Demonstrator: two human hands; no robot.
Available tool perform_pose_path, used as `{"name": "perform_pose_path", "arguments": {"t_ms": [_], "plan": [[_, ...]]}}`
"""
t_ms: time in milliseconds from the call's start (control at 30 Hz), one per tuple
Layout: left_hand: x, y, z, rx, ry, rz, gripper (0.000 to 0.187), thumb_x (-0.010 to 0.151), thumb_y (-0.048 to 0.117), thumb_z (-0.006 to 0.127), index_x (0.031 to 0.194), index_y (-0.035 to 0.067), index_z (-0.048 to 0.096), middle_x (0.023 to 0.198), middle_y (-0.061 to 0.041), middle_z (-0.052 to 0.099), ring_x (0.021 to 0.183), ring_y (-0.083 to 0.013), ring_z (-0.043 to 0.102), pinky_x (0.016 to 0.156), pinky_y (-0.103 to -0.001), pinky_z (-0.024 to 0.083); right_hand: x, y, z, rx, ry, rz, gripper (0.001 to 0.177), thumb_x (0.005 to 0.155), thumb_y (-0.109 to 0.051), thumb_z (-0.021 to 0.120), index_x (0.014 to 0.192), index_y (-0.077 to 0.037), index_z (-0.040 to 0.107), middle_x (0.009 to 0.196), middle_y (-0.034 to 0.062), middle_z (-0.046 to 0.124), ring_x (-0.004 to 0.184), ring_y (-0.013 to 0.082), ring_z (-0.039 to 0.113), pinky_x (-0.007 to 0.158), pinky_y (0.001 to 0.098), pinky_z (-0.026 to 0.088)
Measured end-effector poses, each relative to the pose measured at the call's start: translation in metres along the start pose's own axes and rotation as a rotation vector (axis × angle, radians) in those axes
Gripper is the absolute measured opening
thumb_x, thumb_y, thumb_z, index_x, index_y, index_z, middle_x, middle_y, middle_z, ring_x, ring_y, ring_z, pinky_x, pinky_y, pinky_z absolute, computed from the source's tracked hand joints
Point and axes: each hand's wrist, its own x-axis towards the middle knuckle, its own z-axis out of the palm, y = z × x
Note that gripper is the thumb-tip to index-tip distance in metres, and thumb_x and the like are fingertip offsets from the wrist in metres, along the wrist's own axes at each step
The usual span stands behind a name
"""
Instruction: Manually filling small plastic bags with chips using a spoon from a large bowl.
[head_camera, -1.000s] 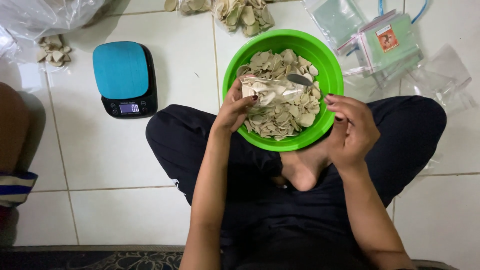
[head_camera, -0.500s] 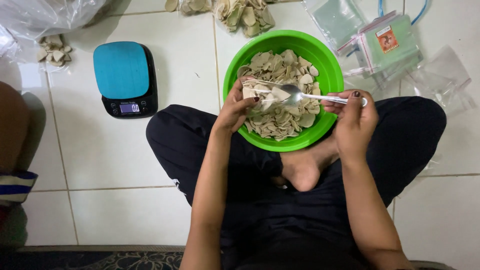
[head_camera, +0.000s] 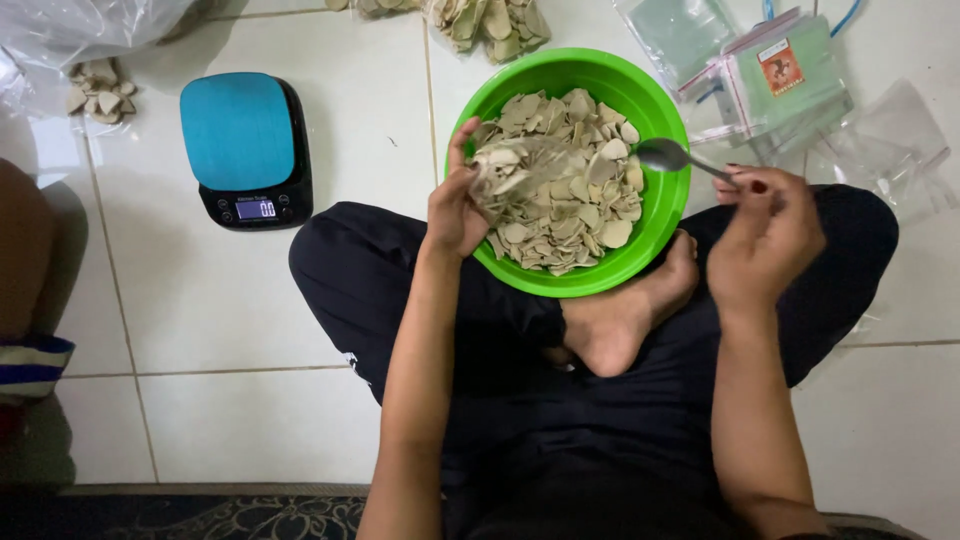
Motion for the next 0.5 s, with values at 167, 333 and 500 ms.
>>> {"name": "perform_pose_path", "arguments": {"t_ms": [167, 333, 500], "plan": [[0.000, 0.003, 0.004, 0.039, -0.068, -0.020, 0.051, 0.092, 0.022, 0.068, 0.138, 0.009, 0.049, 0.139, -0.019, 0.048, 0.101, -0.0380, 0.066, 0.079, -0.039, 0.061, -0.009, -0.010, 0.007, 0.102, -0.020, 0.123, 0.029, 0.120, -0.009, 0.039, 0.111, 0.013, 0.055, 0.104, 0.0304, 0.069, 0.087, 0.0358, 0.074, 0.079, 0.0383, 0.060], [0.006, -0.003, -0.001, 0.066, -0.048, 0.013, 0.048, 0.094, 0.025, 0.067, 0.136, 0.005, 0.052, 0.144, -0.011, 0.044, 0.123, -0.0281, 0.054, 0.086, -0.044, 0.062, -0.012, -0.022, 0.020, 0.181, 0.001, 0.159, 0.034, 0.120, -0.017, 0.039, 0.108, 0.011, 0.054, 0.107, 0.0301, 0.068, 0.087, 0.0331, 0.073, 0.079, 0.0360, 0.060], [0.008, -0.012, -0.007, 0.171, -0.039, 0.034, 0.055, 0.096, 0.034, 0.055, 0.146, 0.012, 0.046, 0.123, -0.021, 0.069, 0.109, -0.0321, 0.072, 0.093, -0.048, 0.061, -0.023, -0.038, 0.047, 0.428, 0.059, 0.189, 0.032, 0.115, -0.024, 0.042, 0.106, 0.005, 0.053, 0.109, 0.0270, 0.067, 0.090, 0.0300, 0.074, 0.077, 0.0352, 0.063]]}}
